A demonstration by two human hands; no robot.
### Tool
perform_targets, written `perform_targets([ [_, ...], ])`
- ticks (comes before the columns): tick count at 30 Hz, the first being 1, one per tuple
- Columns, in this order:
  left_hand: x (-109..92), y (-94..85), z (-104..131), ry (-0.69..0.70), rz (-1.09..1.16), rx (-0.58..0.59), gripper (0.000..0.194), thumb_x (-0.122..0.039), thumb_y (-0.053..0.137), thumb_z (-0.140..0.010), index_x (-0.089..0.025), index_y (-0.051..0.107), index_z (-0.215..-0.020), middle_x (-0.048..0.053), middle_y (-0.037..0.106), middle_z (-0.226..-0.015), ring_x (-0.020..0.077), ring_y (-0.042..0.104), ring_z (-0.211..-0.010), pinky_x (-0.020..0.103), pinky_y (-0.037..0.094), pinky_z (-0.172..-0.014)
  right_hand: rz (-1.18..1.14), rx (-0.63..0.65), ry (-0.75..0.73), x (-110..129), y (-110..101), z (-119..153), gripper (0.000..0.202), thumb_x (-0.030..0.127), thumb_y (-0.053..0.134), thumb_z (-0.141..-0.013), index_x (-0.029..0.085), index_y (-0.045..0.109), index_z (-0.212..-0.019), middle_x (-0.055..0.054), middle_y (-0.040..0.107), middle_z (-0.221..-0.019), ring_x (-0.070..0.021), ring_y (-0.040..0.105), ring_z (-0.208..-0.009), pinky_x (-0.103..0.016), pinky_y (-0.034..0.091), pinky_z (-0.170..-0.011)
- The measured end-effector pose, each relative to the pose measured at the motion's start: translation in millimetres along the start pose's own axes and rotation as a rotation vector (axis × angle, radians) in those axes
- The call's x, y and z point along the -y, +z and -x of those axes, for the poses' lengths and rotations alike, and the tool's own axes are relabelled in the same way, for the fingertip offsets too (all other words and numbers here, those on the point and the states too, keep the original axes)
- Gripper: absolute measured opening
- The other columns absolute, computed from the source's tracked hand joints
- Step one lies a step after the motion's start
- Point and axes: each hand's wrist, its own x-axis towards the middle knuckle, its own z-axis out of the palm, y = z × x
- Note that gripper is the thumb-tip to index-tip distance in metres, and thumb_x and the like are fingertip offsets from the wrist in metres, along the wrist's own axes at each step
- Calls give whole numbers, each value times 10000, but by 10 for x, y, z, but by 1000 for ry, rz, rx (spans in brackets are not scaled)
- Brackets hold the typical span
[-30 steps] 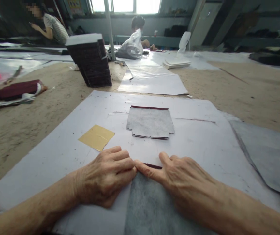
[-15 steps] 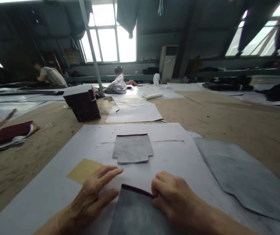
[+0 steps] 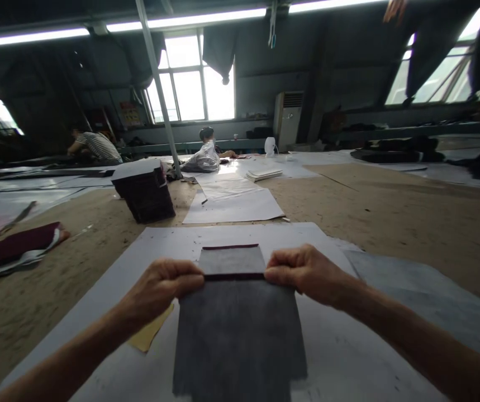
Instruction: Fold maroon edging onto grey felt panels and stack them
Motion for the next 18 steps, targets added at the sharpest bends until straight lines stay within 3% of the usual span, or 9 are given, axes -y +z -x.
perform_targets([
  [3, -80, -147, -445, -15, -82, -54, 349, -460, 563, -675, -138, 683, -737, 28, 600, -599, 143, 517, -546, 238, 387, -517, 59, 32, 1, -11, -139, -430, 247, 388, 549, -673, 142, 575, -675, 22, 455, -563, -76, 378, -495, -209, 311, -461],
  [5, -14, -136, -709, -16, -141, -94, 293, -411, 584, -654, -147, 692, -720, 20, 589, -566, 148, 513, -540, 245, 381, -522, 164, -67, -6, -95, -125, -683, 206, 336, 539, -693, 138, 595, -690, 3, 499, -599, -87, 414, -523, -215, 330, -487],
  [8, 203, 27, -956, 5, -257, -192, 179, -308, 580, -657, -182, 702, -693, 18, 610, -609, 172, 544, -623, 272, 398, -611, 345, -269, -29, -276, 25, -919, 136, 235, 521, -726, 148, 624, -709, -25, 566, -650, -118, 478, -600, -238, 354, -575],
  [13, 501, 302, -999, 113, -412, -371, 207, -274, 493, -765, -250, 697, -788, 24, 609, -838, 196, 534, -833, 317, 382, -770, 556, -405, -103, -513, 252, -1021, 172, 217, 494, -804, 185, 657, -850, -41, 642, -863, -149, 559, -792, -242, 379, -723],
  [18, 624, 314, -1035, 169, -424, -441, 191, -298, 506, -780, -232, 685, -786, 33, 568, -830, 197, 516, -866, 323, 394, -800, 659, -431, -112, -604, 290, -1061, 246, 270, 447, -864, 158, 650, -946, -85, 629, -957, -180, 578, -875, -257, 396, -763],
])
